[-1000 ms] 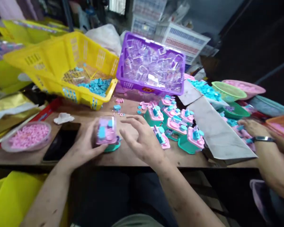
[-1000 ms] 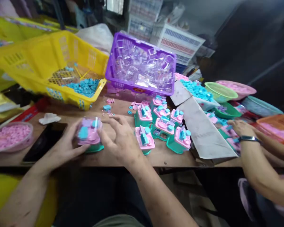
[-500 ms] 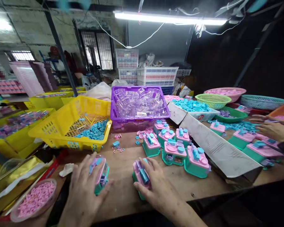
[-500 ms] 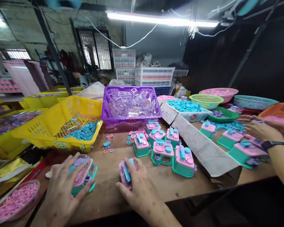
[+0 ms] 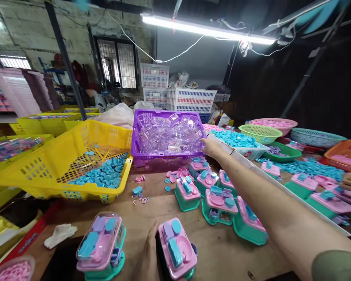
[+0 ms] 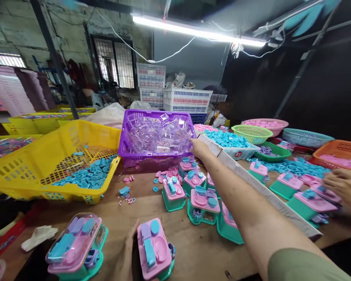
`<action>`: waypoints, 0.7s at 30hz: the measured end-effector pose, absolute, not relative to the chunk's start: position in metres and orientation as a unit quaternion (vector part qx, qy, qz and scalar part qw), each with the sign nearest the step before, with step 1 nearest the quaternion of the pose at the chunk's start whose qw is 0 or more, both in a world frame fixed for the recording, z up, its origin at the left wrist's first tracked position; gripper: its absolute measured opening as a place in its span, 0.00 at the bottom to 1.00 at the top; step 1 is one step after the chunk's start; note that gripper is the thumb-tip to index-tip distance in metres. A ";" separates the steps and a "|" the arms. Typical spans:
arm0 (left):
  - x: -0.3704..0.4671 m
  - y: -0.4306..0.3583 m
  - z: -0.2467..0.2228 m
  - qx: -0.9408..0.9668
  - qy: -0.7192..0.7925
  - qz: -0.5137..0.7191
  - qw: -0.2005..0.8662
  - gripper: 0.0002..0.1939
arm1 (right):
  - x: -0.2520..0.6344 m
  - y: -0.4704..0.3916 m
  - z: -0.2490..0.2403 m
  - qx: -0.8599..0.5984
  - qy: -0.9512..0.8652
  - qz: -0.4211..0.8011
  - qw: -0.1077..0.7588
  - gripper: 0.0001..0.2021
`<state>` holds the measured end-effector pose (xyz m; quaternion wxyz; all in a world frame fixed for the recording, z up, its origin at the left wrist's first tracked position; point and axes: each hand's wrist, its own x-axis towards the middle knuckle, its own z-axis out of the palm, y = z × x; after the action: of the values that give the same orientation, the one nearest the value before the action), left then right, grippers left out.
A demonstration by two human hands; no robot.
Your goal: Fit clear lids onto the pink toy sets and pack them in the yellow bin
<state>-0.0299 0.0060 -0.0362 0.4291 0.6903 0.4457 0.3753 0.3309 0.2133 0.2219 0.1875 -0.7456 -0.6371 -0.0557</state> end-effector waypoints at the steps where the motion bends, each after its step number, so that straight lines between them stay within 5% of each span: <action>1: -0.029 0.009 -0.038 0.691 0.451 0.363 0.432 0.67 | 0.337 0.218 0.219 -0.740 -0.643 -0.064 0.184 0.19; 4: -0.029 0.010 -0.044 0.692 0.454 0.340 0.445 0.71 | 0.350 0.230 0.214 -0.720 -0.660 -0.096 0.193 0.18; 9: -0.041 0.000 -0.048 0.721 0.421 0.328 0.442 0.82 | 0.353 0.242 0.213 -0.695 -0.679 -0.109 0.212 0.34; 21: -0.043 -0.003 -0.048 0.715 0.386 0.380 0.442 0.72 | 0.338 0.188 0.185 -0.639 -0.739 -0.074 0.199 0.38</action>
<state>-0.0432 -0.0032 -0.0478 0.4419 0.7151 0.3858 0.3801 0.3383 0.1884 0.1853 0.1994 -0.6388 -0.7394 -0.0741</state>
